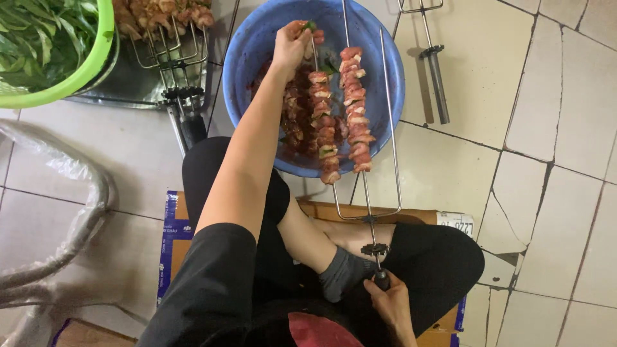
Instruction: The person sits on the floor with a blue basin of marinated meat pieces and threads the meat pieces by hand onto long metal skewers held across their lap, building up rows of meat on each skewer. Skewers with finished rows of meat are set aside near a tray as the work proceeds.
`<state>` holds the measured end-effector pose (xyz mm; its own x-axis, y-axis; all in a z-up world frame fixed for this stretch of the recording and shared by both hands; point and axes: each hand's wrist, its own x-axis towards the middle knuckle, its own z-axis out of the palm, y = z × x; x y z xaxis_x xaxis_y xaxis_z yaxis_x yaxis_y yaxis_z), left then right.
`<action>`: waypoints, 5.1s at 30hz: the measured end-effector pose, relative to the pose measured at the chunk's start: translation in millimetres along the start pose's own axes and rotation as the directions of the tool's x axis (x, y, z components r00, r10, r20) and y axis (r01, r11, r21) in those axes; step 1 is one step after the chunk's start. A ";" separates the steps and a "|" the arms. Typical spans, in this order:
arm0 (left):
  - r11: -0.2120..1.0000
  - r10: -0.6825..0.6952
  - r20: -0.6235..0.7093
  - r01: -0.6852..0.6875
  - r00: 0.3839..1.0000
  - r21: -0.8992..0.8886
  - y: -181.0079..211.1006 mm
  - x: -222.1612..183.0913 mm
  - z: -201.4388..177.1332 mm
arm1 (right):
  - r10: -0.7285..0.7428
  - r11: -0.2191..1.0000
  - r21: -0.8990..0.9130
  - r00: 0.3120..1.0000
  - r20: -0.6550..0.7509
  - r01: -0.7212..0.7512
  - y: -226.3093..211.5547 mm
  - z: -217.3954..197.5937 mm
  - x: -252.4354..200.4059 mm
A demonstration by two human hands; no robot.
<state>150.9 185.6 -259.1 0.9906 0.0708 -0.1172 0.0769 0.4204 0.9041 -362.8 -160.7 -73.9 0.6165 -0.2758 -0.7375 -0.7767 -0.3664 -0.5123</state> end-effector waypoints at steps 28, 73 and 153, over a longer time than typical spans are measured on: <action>0.974 0.177 -0.170 -0.148 0.969 0.171 -3.4 -13.5 -11.6 | -0.071 0.997 -0.033 0.996 -0.063 0.069 11.6 6.7 6.1; 0.990 -0.028 -0.062 0.036 0.998 0.135 5.7 -6.2 -3.2 | -0.088 0.989 -0.130 0.990 -0.114 0.073 -6.9 8.8 -6.8; 0.941 -0.134 -0.036 0.116 0.990 -0.317 15.6 -20.2 0.6 | -0.026 0.991 -0.133 0.991 -0.130 0.008 -15.3 12.4 -10.3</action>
<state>132.2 190.2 -242.3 0.9667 0.0460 -0.2518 0.1512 0.6909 0.7069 -358.9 -141.2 -63.9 0.6477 -0.3794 -0.6607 -0.7476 -0.4836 -0.4552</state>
